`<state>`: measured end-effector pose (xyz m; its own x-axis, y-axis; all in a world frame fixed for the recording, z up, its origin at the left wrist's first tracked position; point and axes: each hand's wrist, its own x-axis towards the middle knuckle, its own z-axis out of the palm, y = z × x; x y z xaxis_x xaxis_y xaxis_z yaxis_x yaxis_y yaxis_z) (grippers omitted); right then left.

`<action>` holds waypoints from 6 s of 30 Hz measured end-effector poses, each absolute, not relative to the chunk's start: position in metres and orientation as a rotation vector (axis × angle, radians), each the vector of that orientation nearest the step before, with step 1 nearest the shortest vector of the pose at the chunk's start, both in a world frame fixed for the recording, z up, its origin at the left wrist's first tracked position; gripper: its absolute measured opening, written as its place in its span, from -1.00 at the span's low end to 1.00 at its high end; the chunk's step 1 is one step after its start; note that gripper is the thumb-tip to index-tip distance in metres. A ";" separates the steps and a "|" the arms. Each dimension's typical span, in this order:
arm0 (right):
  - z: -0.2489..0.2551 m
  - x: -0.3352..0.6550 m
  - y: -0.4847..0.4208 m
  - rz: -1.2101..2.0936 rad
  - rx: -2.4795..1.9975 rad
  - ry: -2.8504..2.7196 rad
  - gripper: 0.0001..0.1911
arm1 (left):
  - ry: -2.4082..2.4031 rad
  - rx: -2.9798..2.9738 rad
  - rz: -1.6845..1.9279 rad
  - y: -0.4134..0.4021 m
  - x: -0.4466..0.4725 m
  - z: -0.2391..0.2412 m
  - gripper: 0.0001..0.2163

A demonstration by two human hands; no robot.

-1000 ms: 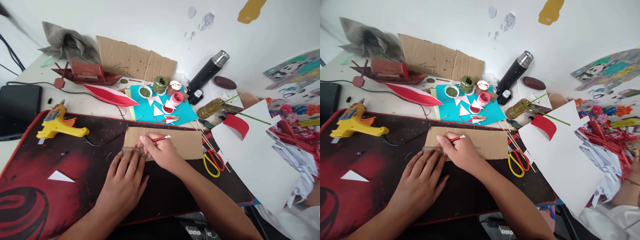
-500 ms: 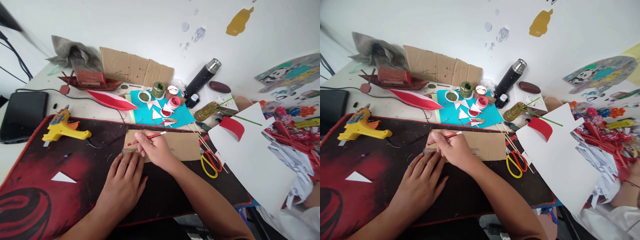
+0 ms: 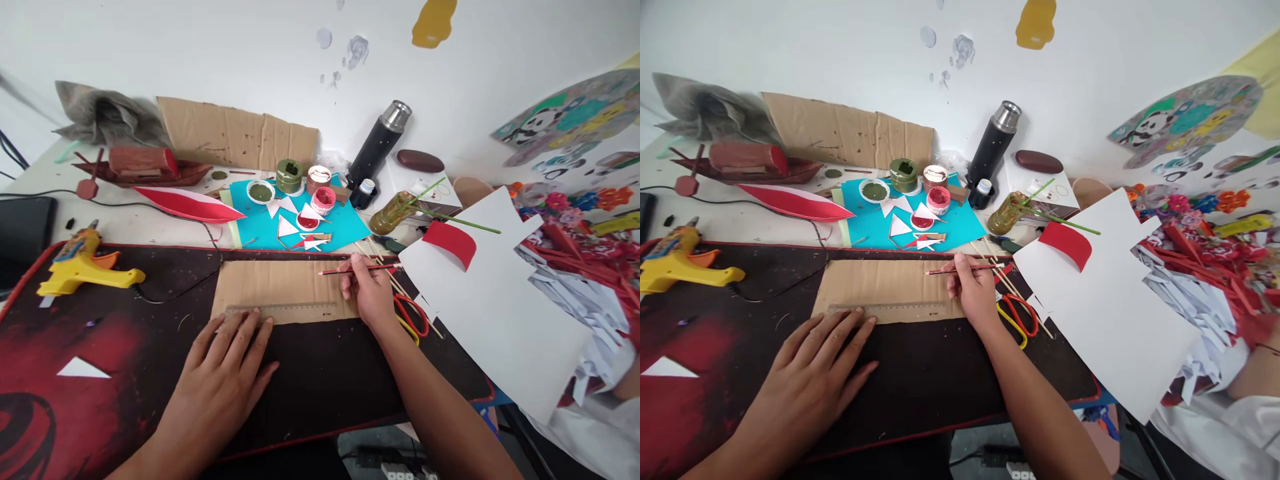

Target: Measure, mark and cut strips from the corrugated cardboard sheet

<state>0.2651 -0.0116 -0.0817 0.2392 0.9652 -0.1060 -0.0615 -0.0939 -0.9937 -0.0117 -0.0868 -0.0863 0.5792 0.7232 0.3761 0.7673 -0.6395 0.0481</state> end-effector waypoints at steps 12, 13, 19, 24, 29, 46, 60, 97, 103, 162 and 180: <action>-0.080 0.267 -0.018 1.105 -1.338 -0.878 -0.36 | -1.348 -2.792 -0.566 -0.085 0.036 -0.089 -0.44; -0.080 0.268 -0.019 1.109 -1.336 -0.879 -0.36 | -1.355 -2.791 -0.580 -0.085 0.037 -0.090 -0.45; -0.074 0.268 -0.020 1.101 -1.336 -0.885 -0.37 | -1.363 -2.809 -0.632 -0.088 0.038 -0.095 -0.48; -0.070 0.267 -0.023 1.108 -1.372 -0.883 -0.38 | -1.378 -2.825 -0.623 -0.087 0.037 -0.096 -0.48; -0.070 0.266 -0.023 1.119 -1.375 -0.879 -0.40 | -1.372 -2.836 -0.616 -0.088 0.037 -0.099 -0.45; -0.069 0.264 -0.027 1.149 -1.348 -0.899 -0.43 | -1.367 -2.885 -0.576 -0.087 0.038 -0.095 -0.50; -0.069 0.261 -0.027 1.170 -1.363 -0.906 -0.42 | -1.357 -2.884 -0.567 -0.088 0.038 -0.096 -0.41; -0.075 0.239 -0.024 1.401 -1.316 -1.243 -0.47 | -1.357 -2.886 -0.600 -0.086 0.038 -0.095 -0.50; -0.077 0.237 -0.023 1.401 -1.326 -1.260 -0.46 | -1.348 -2.891 -0.604 -0.086 0.038 -0.095 -0.50; -0.067 0.261 -0.035 1.197 -1.413 -1.160 -0.45 | -1.249 -2.820 -0.598 -0.084 0.037 -0.097 -0.53; -0.067 0.267 -0.033 1.057 -1.470 -0.965 -0.36 | -1.053 -2.805 -0.689 -0.090 0.033 -0.099 -0.71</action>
<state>0.2670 -0.0326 -0.0672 0.2887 0.9495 -0.1231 0.0361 -0.1392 -0.9896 0.0326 -0.0897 -0.0992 0.6653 0.6094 0.4314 0.6395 -0.7633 0.0919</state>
